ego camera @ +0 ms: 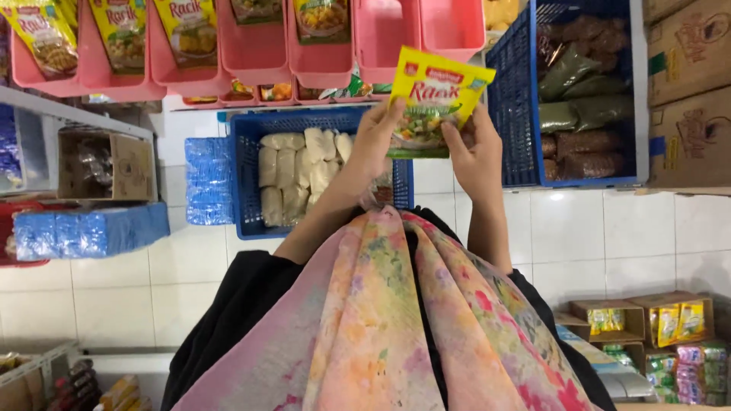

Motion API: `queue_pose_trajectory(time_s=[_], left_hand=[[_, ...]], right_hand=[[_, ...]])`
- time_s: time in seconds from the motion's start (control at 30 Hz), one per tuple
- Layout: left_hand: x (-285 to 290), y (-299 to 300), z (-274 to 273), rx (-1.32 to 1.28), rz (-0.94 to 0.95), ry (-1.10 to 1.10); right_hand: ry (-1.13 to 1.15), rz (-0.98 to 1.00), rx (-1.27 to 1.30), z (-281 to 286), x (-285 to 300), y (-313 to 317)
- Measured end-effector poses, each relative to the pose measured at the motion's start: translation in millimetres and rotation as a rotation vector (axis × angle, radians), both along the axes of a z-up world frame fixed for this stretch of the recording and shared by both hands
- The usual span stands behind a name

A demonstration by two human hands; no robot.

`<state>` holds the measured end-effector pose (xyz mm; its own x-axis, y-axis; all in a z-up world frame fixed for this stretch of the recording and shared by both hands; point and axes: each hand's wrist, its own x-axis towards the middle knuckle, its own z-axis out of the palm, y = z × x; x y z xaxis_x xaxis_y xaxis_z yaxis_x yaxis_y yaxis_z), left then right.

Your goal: The person restocks and organizes seasoning packets and food sachets by picking them from baskets and placing them into shelf compartments and store racks by hand.

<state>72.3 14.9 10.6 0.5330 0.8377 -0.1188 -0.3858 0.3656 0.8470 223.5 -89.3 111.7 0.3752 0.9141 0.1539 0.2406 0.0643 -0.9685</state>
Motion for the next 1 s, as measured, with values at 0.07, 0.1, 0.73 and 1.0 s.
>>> queue_pose_trajectory(time_s=[0.07,0.1,0.73,1.0], left_hand=[[-0.3,12.3,-0.3,-0.079,0.074,0.016],[-3.1,16.0,2.7,-0.114,0.109,0.024],[-146.1,62.9,43.7,0.504,0.02,0.734],[-209.9,98.0,-32.6,1.067,0.43,1.177]], right_hand=[[0.047,0.044,-0.002,-8.1,3.7,-0.8],[0.057,0.057,0.006,-10.9,5.8,1.0],[0.015,0.36,-0.091,-7.9,-67.5,70.6],[-0.565,0.285,0.259,-64.3,-131.1,241.1]])
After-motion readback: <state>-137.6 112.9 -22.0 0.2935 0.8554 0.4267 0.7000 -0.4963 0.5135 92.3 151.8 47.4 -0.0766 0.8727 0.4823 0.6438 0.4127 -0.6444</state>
